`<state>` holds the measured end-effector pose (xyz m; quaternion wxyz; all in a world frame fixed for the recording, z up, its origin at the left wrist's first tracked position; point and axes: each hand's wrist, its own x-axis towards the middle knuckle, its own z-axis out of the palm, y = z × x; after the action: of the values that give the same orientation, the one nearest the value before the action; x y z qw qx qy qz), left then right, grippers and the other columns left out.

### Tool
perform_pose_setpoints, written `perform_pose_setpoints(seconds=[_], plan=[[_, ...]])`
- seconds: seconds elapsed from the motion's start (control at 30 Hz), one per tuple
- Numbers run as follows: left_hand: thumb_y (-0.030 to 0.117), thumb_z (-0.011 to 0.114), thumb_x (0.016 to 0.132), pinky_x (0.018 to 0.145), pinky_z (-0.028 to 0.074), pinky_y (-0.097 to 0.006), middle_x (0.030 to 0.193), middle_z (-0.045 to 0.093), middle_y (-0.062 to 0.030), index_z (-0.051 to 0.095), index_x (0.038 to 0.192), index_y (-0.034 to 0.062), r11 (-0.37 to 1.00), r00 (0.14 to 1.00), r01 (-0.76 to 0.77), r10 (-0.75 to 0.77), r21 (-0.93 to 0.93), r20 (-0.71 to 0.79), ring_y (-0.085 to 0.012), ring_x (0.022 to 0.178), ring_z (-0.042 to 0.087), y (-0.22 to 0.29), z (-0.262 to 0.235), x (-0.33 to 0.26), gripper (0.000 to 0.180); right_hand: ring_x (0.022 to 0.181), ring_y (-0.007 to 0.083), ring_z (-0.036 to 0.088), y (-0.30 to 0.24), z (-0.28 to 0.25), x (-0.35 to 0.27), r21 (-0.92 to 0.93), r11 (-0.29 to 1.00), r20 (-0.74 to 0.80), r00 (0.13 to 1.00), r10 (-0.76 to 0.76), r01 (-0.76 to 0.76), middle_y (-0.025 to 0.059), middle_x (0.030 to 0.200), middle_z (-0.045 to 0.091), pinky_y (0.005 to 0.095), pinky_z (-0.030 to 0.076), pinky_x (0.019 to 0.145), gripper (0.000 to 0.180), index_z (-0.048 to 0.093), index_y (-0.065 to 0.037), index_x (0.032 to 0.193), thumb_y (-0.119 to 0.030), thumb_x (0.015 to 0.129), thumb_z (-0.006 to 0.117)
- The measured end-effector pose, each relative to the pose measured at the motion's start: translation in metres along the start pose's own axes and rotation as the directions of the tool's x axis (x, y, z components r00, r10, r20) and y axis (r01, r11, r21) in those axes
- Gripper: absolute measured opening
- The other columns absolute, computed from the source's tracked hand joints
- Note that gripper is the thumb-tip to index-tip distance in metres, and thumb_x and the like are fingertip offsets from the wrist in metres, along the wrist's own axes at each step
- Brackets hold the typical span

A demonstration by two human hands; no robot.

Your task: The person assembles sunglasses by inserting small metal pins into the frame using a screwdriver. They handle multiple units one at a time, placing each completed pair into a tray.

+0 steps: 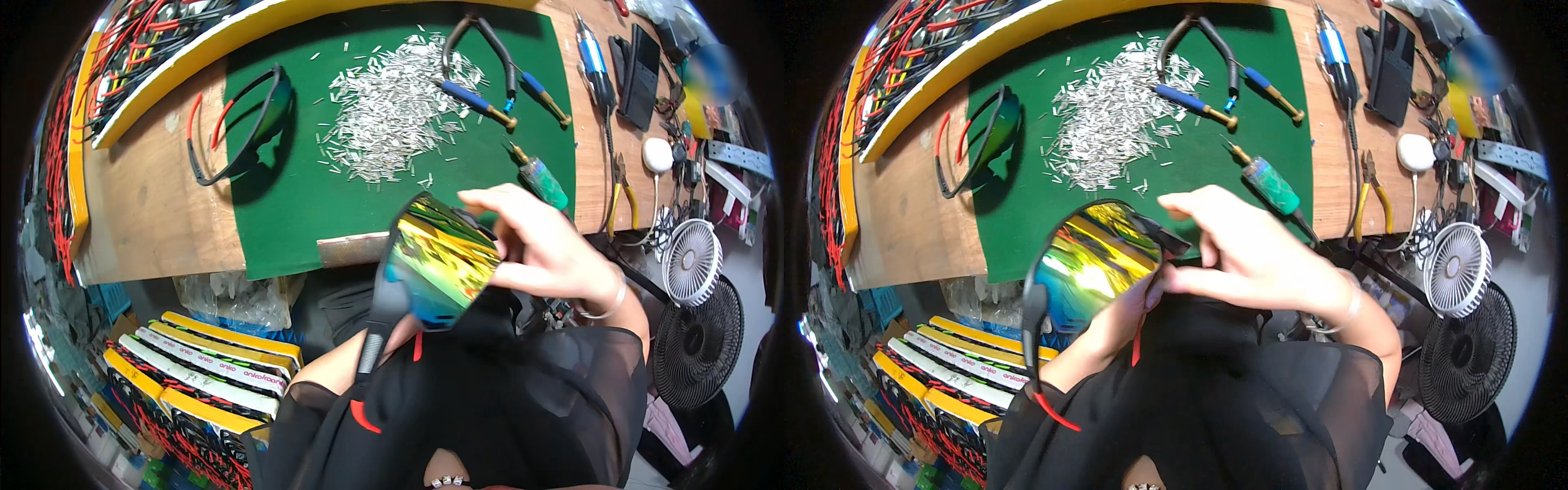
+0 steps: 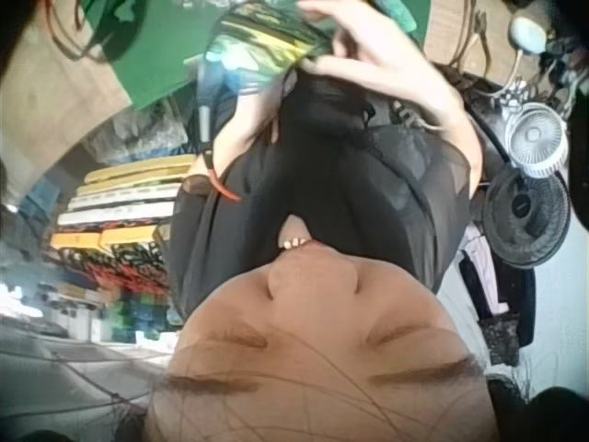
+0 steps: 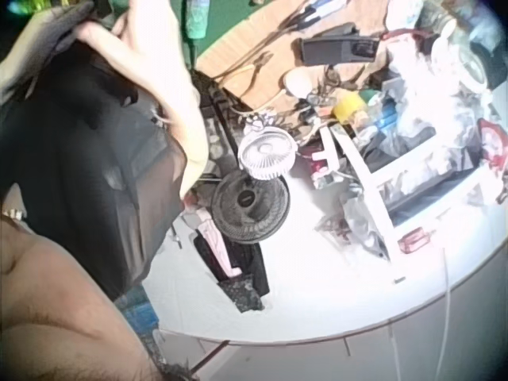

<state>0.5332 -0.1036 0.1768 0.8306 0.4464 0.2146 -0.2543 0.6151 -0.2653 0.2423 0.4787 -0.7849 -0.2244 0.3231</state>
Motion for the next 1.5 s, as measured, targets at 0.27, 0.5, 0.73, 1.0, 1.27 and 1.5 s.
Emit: perform_pose_setpoints(seconds=[0.27,0.5,0.73,1.0,1.27,1.5], plan=[[0.016,0.044,0.091,0.047,0.033,-0.017,0.094,0.059,-0.0084,0.043,0.118,0.0024,0.986,0.987,0.133,-0.141,0.097,0.080,-0.0048,0.049,0.039,0.008,-0.003,-0.016,0.031,0.063,0.0256,0.061,0.024,0.024,0.008,0.126,0.992,-0.244,0.968,0.058,-0.028,0.0148,0.075,0.061,0.0301,0.047,0.057,0.016,0.056,0.001,0.094,-0.011,0.084,0.052],[0.014,0.042,0.091,0.043,0.029,-0.015,0.093,0.060,-0.0077,0.047,0.115,0.0010,0.997,0.997,0.064,-0.065,0.033,0.031,-0.0009,0.046,0.035,0.003,0.005,-0.018,0.028,0.049,0.0080,0.054,0.027,0.032,0.001,0.348,0.937,-0.266,0.956,0.127,-0.028,0.0058,0.063,0.058,0.0221,0.044,0.045,0.017,0.056,0.001,0.094,-0.014,0.087,0.052],[0.013,0.043,0.091,0.043,0.028,-0.016,0.091,0.060,-0.0068,0.050,0.111,-0.0001,0.998,0.998,0.056,-0.056,0.014,0.040,-0.0018,0.046,0.034,-0.007,0.005,-0.014,0.025,0.060,0.0296,0.060,0.036,0.036,-0.005,0.117,0.992,-0.279,0.960,-0.001,0.035,0.0156,0.070,0.060,0.0332,0.047,0.054,0.017,0.058,0.001,0.087,-0.012,0.083,0.049],[0.012,0.042,0.091,0.040,0.027,-0.016,0.086,0.060,-0.0049,0.049,0.108,0.0025,0.988,0.992,0.122,-0.119,-0.094,0.034,-0.0010,0.044,0.033,-0.008,-0.003,-0.014,0.020,0.054,0.0267,0.056,0.039,0.041,0.002,0.104,0.994,-0.297,0.954,0.041,-0.010,0.0150,0.065,0.058,0.0317,0.043,0.050,0.013,0.058,0.000,0.086,-0.010,0.081,0.051],[0.010,0.037,0.092,0.039,0.025,-0.016,0.086,0.060,-0.0037,0.047,0.106,0.0048,0.980,0.980,0.200,-0.200,0.002,0.025,-0.0012,0.043,0.032,-0.002,-0.002,-0.012,0.019,0.054,0.0224,0.059,0.034,0.044,0.008,0.153,0.973,-0.221,0.954,0.204,-0.173,0.0128,0.062,0.060,0.0308,0.044,0.051,0.016,0.058,0.001,0.080,-0.013,0.083,0.052],[0.018,0.039,0.094,0.038,0.025,-0.016,0.081,0.060,-0.0048,0.049,0.099,0.0022,0.971,0.972,0.233,-0.235,-0.057,-0.015,-0.0019,0.042,0.032,-0.013,-0.007,-0.011,0.019,0.052,0.0284,0.056,0.030,0.046,0.010,0.017,0.992,-0.240,0.963,0.124,-0.124,0.0141,0.060,0.056,0.0336,0.043,0.049,0.016,0.056,0.001,0.074,-0.012,0.082,0.050]])
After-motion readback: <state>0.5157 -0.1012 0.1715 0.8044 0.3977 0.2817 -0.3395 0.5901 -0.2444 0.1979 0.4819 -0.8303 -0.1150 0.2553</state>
